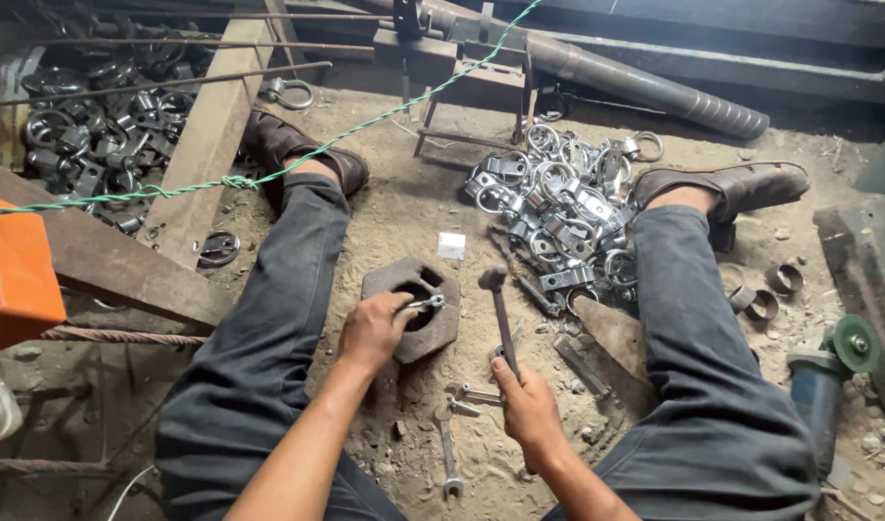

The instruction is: The person sits on the floor and assembles metal eye bolt clamps by inserting bolts and tightening nuts with a wrench. They repeatedly pick up parts, align them, and tighten the fasteners before placing the finished assemblies aside.

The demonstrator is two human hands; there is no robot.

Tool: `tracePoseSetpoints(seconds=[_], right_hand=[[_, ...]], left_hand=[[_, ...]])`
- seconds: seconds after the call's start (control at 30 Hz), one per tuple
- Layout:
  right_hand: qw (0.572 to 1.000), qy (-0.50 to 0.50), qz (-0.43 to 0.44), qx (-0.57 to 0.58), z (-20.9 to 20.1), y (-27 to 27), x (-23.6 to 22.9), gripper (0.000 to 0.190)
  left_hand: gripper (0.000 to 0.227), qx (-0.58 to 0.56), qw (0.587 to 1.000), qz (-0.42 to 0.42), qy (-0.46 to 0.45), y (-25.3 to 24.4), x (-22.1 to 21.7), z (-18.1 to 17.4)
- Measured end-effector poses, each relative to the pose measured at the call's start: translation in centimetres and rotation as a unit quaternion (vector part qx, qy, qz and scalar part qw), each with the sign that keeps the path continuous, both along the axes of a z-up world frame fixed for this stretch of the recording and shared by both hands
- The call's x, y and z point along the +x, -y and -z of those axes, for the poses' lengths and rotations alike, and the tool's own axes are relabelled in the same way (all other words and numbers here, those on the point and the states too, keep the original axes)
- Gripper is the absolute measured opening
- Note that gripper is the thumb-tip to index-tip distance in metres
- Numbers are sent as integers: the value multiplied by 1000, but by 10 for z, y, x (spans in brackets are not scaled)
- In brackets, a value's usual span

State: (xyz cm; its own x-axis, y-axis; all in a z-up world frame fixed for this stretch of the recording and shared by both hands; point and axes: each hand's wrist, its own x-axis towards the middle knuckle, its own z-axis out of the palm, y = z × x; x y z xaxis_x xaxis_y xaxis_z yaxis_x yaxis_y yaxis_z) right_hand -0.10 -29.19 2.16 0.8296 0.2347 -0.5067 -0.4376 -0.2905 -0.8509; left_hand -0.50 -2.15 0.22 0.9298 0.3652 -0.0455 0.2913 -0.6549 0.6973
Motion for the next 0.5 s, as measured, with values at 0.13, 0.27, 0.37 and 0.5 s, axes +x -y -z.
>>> tracePoseSetpoints(seconds=[0.13, 0.27, 0.37, 0.5], right_hand=[[980, -177, 8, 87, -23, -10, -2, 43], [966, -225, 55, 110, -74, -7, 1, 56], [973, 2, 108, 202, -119, 27, 10, 39], [811, 263, 124, 508, -136, 53, 40, 66]], left_hand=[[19, 43, 997, -6, 62, -4, -1, -3], [16, 23, 1000, 1, 13, -8, 2, 4], [17, 24, 1000, 0, 18, -9, 3, 4], [19, 45, 998, 4, 37, -9, 2, -4]])
